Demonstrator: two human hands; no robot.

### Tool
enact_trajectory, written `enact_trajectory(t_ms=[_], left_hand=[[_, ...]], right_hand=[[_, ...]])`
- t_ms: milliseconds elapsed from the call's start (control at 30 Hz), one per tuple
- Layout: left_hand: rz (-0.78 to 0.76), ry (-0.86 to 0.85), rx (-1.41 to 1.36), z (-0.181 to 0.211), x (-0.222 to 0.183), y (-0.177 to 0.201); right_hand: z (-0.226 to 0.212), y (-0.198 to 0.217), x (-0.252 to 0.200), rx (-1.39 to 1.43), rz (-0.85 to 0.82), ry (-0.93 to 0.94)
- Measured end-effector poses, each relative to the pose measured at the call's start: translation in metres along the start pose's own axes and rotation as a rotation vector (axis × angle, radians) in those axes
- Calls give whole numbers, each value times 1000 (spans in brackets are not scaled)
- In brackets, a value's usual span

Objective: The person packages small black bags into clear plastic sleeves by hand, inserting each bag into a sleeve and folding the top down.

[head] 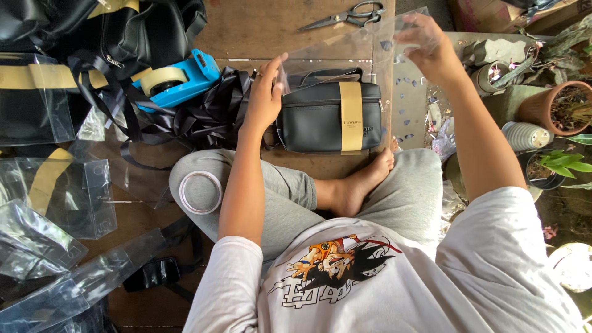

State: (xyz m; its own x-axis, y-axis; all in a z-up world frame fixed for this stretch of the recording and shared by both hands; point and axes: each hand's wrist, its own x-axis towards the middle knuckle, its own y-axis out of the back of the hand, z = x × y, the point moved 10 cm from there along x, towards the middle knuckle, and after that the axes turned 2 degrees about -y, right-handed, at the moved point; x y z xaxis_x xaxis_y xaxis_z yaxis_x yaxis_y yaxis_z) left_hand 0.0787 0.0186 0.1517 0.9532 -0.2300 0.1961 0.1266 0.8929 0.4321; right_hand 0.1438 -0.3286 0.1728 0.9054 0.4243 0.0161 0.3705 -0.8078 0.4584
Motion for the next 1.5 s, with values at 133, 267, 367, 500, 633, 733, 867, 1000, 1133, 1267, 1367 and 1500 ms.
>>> enact_trajectory(t_ms=[133, 267, 367, 500, 633, 733, 867, 1000, 1133, 1267, 1367, 1500], left_hand=[[-16, -79, 9, 26, 0, 10], [-18, -60, 68, 43, -7, 18], [-35, -58, 92, 45, -15, 14], [-55, -71, 179, 45, -31, 10], [-87, 1, 156, 39, -44, 2], [-67, 80, 38, 30, -45, -4], [16, 94, -101, 12, -41, -8], [62, 92, -155, -10, -34, -7], [86, -34, -142, -15, -16, 6], [-36, -7, -183, -2, 0, 16], [-97, -33, 102, 18, 0, 28], [-127, -133, 286, 21, -23, 23]], right_hand=[[-14, -8, -16, 0, -1, 138], [-19, -13, -40, -197, 78, 75], [-9, -14, -59, -331, 123, 148], [-8, -20, -81, -403, 144, 152], [-12, -26, -90, -242, 185, 136], [9, -38, -77, -132, 124, -11], [36, -71, -56, -128, -7, -174], [61, -68, -42, -65, 42, -192], [47, -68, -42, -78, -113, -27], [107, -70, -49, -389, -167, -47], [32, -83, -61, -586, -258, 346], [60, -97, -72, -951, -326, 450]])
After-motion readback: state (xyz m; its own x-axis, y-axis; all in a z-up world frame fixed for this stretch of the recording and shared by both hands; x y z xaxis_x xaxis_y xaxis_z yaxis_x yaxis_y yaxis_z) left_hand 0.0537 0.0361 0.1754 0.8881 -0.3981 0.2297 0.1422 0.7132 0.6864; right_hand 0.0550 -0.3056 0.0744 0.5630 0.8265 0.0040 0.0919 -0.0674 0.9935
